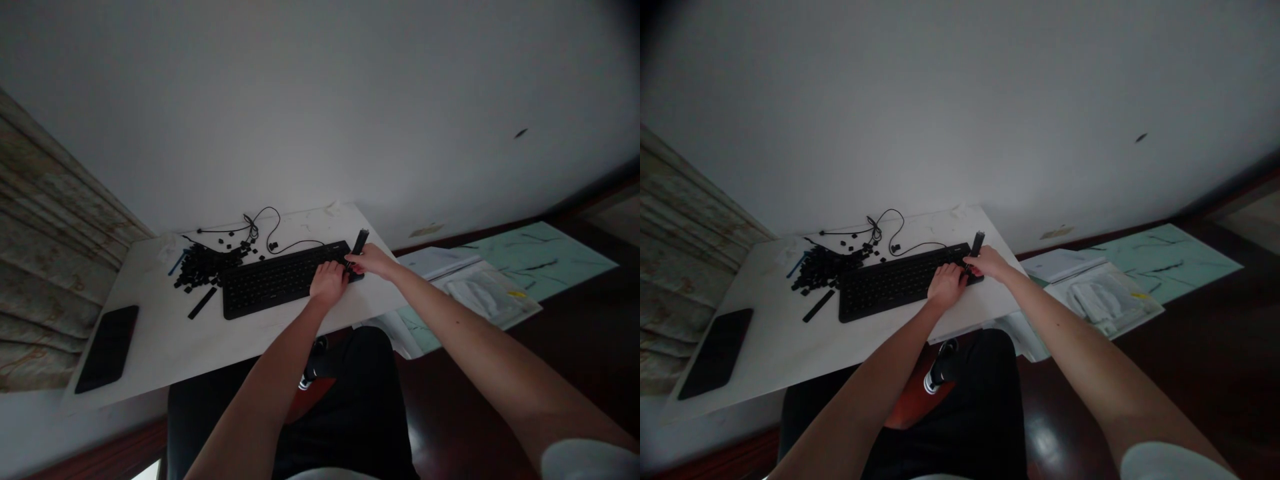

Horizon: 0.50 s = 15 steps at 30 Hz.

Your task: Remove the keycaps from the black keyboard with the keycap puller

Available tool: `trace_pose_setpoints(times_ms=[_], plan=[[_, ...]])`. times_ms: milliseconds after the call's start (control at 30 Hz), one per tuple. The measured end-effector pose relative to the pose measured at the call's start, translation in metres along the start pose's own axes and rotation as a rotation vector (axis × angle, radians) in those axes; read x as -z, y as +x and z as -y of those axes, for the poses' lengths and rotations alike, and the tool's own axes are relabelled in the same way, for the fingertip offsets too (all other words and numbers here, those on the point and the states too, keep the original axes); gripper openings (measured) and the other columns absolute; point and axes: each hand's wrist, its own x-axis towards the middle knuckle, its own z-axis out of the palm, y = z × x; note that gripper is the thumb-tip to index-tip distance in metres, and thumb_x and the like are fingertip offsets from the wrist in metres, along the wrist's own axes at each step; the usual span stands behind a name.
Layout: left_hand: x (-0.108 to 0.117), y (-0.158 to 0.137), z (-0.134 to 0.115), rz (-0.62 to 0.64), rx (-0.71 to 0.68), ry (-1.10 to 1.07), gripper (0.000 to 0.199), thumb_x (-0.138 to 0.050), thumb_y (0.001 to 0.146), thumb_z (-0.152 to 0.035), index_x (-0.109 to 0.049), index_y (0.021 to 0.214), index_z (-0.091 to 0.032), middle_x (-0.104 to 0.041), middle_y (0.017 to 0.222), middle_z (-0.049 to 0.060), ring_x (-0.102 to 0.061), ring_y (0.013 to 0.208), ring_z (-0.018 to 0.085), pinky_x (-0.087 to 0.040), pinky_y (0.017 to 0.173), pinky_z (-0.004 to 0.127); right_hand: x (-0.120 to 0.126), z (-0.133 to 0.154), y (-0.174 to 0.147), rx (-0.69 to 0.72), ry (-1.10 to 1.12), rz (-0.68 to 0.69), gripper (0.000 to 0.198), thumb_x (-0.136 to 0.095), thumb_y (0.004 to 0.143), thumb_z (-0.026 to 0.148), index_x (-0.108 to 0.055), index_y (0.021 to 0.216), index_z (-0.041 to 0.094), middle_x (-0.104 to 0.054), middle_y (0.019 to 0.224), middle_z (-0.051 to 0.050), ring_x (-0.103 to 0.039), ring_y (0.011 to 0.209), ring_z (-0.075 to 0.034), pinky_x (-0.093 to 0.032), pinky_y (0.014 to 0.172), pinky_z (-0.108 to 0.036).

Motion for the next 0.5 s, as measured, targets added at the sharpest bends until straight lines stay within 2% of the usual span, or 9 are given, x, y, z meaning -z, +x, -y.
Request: trace_pose_setpoints(times_ms=[133,233,500], plan=[[0.001,0.000,-0.001,0.016,0.015,-0.007,0.020,-0.048,0.097,-0.025,-0.058,0.113,-0.018,-0.064,0.109,0.009,-0.054,0.108,0.026,-0.042,0.094,0.040,-0.001,-0.005,0.003,0.045,0.019,0.048,0.012,-0.076,0.080,0.021,-0.070,0.084,0.011,-0.070,0.065,-0.005,-0.065,0.054,-0.012,-0.057,0.054,-0.021],[0.002,-0.001,-0.002,0.018,0.003,-0.002,0.022,-0.049,0.097,-0.029,-0.059,0.113,-0.017,-0.063,0.110,0.010,-0.054,0.108,0.027,-0.042,0.094,0.042,0.000,-0.012,0.004,0.127,0.025,0.077,0.012,-0.077,0.078,0.022,-0.071,0.083,0.013,-0.070,0.065,-0.003,-0.065,0.053,-0.012,-0.057,0.056,-0.021],[-0.002,0.001,0.001,0.010,-0.039,0.018,0.025,-0.045,0.101,-0.034,-0.062,0.110,-0.018,-0.061,0.111,0.009,-0.053,0.109,0.026,-0.041,0.095,0.041,-0.006,-0.026,-0.004,0.205,0.027,-0.017,0.009,-0.071,0.081,0.023,-0.073,0.080,0.015,-0.072,0.066,-0.004,-0.067,0.055,-0.015,-0.055,0.054,-0.022]])
